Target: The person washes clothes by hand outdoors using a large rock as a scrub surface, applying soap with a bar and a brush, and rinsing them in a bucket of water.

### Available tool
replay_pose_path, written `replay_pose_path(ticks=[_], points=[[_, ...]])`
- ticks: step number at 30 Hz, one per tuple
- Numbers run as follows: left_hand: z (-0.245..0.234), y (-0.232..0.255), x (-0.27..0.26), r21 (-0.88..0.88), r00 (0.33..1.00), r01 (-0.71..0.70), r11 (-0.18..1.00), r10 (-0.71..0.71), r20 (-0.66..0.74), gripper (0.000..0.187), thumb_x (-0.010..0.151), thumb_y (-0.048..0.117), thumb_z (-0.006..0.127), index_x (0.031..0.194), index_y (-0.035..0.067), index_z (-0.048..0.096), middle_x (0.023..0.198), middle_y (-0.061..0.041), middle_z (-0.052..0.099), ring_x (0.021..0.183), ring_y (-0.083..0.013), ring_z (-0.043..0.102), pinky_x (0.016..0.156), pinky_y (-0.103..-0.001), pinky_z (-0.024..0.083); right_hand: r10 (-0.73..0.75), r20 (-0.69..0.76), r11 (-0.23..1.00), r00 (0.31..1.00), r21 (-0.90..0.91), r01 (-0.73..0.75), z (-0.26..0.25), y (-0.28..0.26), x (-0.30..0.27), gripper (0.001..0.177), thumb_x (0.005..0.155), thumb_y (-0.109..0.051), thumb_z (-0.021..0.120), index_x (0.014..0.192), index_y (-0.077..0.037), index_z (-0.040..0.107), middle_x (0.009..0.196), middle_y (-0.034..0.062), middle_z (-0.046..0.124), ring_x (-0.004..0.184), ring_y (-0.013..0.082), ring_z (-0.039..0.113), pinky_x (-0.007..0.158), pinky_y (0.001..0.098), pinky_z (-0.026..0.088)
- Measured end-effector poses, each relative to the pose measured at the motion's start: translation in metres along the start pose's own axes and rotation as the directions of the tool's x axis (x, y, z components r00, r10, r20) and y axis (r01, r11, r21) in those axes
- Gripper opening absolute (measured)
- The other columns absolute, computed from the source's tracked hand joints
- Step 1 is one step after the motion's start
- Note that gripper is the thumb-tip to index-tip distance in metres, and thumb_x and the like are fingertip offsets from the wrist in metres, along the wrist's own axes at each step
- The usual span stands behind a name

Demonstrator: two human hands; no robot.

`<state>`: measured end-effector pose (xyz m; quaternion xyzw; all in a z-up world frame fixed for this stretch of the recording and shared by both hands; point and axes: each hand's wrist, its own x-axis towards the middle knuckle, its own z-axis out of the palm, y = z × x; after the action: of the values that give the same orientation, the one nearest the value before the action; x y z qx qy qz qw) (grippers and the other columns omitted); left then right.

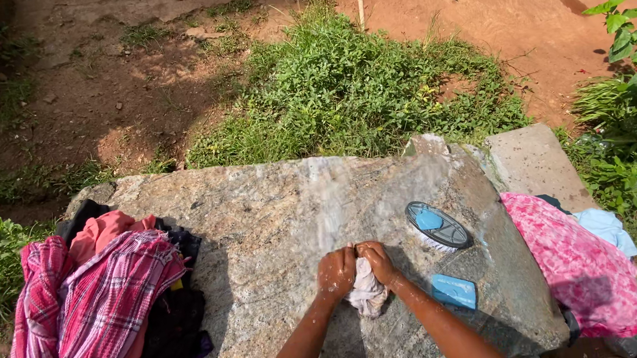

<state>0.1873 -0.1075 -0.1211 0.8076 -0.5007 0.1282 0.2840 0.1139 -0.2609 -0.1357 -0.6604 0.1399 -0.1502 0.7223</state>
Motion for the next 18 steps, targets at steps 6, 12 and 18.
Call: replay_pose_path(ticks=[6, 12, 18], points=[[-0.149, 0.042, -0.024, -0.209, 0.956, 0.093, 0.973, -0.029, 0.29, 0.062, 0.079, 0.047, 0.081, 0.119, 0.003, 0.064, 0.105, -0.021, 0.063, 0.1, -0.042, 0.062, 0.076, -0.05, 0.05, -0.24, 0.091, 0.885, 0.967, -0.389, 0.256, -0.004, -0.079, -0.113, 0.051, 0.088, -0.015, 0.078, 0.13, 0.004, 0.056, 0.131, 0.0151, 0.059, 0.119, 0.0261, 0.057, 0.102, 0.0388, 0.046], [-0.248, 0.054, -0.041, -0.022, 0.877, 0.291, 0.956, -0.258, 0.405, 0.047, 0.082, 0.031, 0.08, 0.125, 0.021, 0.064, 0.123, -0.01, 0.06, 0.116, -0.0318, 0.059, 0.093, -0.047, 0.051, -0.029, -0.019, 0.873, 0.999, -0.487, 0.016, -0.009, -0.108, -0.207, 0.067, 0.071, -0.014, 0.092, 0.127, -0.003, 0.056, 0.12, 0.0095, 0.064, 0.114, 0.0213, 0.064, 0.101, 0.0372, 0.052], [-0.351, 0.082, -0.003, -0.038, 0.979, 0.116, 0.993, -0.121, -0.167, 0.04, 0.069, 0.01, 0.075, 0.108, 0.017, 0.067, 0.137, -0.017, 0.06, 0.129, -0.0387, 0.053, 0.105, -0.055, 0.04, -0.345, -0.216, 0.868, 0.913, -0.444, 0.222, -0.028, -0.162, -0.196, 0.034, 0.077, -0.002, 0.086, 0.1, 0.0, 0.061, 0.106, 0.005, 0.062, 0.099, 0.0142, 0.061, 0.091, 0.0292, 0.05]])
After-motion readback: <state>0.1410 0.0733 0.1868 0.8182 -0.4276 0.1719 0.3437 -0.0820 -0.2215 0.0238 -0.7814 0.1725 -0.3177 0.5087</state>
